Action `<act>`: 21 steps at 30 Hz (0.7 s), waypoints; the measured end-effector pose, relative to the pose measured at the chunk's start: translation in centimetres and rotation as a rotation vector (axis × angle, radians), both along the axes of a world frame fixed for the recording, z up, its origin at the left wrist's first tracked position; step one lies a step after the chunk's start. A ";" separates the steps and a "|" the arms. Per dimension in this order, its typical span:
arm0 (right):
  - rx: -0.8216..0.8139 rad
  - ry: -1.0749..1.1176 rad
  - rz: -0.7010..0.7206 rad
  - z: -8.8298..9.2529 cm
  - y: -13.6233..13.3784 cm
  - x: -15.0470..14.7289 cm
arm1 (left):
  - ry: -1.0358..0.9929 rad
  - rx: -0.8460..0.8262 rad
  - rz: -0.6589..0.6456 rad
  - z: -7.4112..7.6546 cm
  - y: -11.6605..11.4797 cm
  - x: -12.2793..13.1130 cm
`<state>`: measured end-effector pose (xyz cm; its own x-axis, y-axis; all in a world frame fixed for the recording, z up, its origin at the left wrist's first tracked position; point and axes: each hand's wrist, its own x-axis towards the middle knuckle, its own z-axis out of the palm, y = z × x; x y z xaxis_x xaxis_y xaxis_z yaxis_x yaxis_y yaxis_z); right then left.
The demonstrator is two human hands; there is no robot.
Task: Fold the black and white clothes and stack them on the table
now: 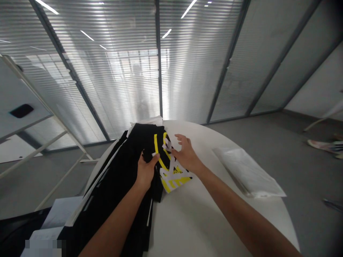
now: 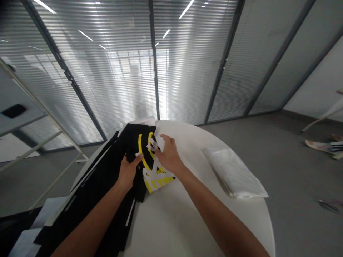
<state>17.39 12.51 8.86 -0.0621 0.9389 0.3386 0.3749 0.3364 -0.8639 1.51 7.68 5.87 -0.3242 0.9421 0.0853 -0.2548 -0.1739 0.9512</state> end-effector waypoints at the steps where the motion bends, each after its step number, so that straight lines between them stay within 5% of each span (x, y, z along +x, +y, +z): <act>1: 0.071 -0.099 -0.006 0.1 -0.4 0.0 | -0.006 0.014 0.029 0.0 0.2 -0.2; 6: 0.065 -0.430 0.287 0.6 -2.9 -0.6 | -0.033 0.018 0.099 -0.3 0.7 -0.8; 9: 0.025 -0.486 0.321 -0.3 -3.2 -1.1 | -0.091 -0.021 0.093 -0.4 0.6 -0.5; 15: -0.029 -0.132 0.596 -0.9 -1.0 -0.2 | -0.189 -0.025 0.036 1.3 0.3 -0.6; 21: -0.315 0.260 0.718 0.8 -0.6 0.0 | -0.204 0.009 0.072 4.9 -2.5 -3.4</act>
